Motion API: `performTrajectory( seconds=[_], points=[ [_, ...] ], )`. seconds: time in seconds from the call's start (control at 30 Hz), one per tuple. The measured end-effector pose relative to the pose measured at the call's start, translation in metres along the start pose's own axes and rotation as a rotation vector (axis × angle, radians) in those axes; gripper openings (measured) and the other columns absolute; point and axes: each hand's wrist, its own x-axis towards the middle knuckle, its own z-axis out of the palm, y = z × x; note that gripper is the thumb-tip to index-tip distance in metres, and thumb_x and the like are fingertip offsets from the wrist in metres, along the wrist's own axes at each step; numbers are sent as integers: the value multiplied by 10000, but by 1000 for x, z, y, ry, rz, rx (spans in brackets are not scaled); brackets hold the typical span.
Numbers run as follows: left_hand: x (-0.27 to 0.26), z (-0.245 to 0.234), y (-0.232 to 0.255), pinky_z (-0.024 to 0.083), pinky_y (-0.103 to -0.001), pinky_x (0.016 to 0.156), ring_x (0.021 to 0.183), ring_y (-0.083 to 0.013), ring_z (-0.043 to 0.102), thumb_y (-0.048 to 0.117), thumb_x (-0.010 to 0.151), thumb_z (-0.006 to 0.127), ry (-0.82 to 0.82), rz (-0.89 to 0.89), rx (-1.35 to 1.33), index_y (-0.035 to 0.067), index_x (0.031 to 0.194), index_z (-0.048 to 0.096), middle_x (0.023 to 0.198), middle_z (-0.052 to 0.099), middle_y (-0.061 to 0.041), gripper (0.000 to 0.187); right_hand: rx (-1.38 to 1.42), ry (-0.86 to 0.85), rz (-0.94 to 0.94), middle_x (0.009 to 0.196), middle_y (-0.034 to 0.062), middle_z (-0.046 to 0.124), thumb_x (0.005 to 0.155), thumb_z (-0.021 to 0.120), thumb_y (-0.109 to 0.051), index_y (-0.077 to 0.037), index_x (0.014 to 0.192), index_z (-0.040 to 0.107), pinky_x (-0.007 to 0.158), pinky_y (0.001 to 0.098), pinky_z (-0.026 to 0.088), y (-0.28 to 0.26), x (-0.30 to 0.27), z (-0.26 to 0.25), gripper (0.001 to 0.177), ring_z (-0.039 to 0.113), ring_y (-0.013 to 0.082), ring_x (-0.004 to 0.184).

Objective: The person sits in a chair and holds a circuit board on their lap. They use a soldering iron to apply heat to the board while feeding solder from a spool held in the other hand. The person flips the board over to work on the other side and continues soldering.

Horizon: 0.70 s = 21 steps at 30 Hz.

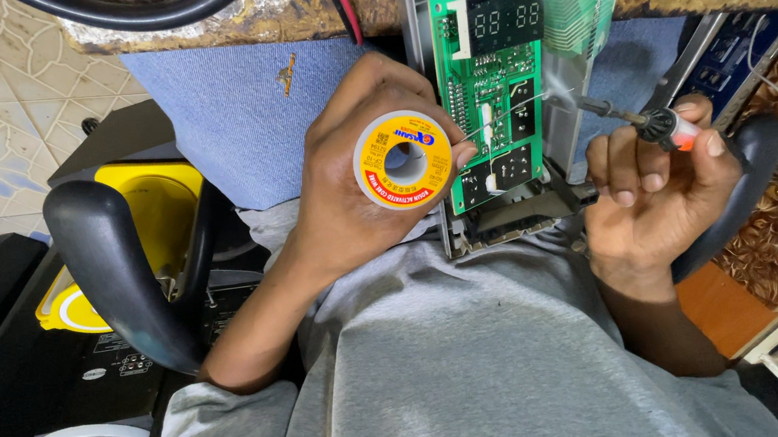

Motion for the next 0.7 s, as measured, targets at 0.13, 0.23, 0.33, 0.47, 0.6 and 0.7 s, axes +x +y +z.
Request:
performTrajectory(
  seconds=[0.13,0.23,0.33,0.47,0.6,0.7],
  points=[
    [-1,0,0,445,-313,818,916,-233,567,84,967,748,2,-15,-7,42,963,637,970,549,-109,119,-10,7,2,593,-111,352,1011,610,-355,-223,1072,576,570,253,274,0,0,1,149,343,56,523],
    [-1,0,-1,446,-311,820,918,-229,565,91,966,748,4,-19,-12,46,965,639,972,552,-105,118,23,66,14,562,-100,368,991,630,-340,-201,1051,575,513,230,281,0,0,4,161,357,70,488],
    [-1,1,-2,449,-311,818,918,-228,566,94,967,747,6,-14,-13,46,964,638,970,554,-102,119,34,71,3,544,-86,372,990,616,-317,-175,1053,566,501,226,281,0,1,3,162,349,82,461],
    [-1,1,-2,444,-313,826,922,-235,565,97,964,747,11,-11,-7,36,964,647,971,552,-111,117,-31,13,-25,571,-110,349,995,668,-366,-214,1080,577,572,243,271,2,1,1,196,345,51,501],
    [-1,1,-1,446,-310,830,925,-230,565,96,965,746,9,-12,-9,41,964,644,974,554,-105,116,33,97,5,561,-85,394,982,585,-303,-187,1067,584,567,269,253,1,1,-4,144,331,82,503],
    [-1,1,-1,445,-313,827,918,-233,564,101,972,737,10,-4,-7,42,965,637,969,555,-103,116,22,62,6,569,-93,382,1010,591,-336,-214,1062,612,584,269,255,1,0,-7,135,327,72,514]
  ],
)
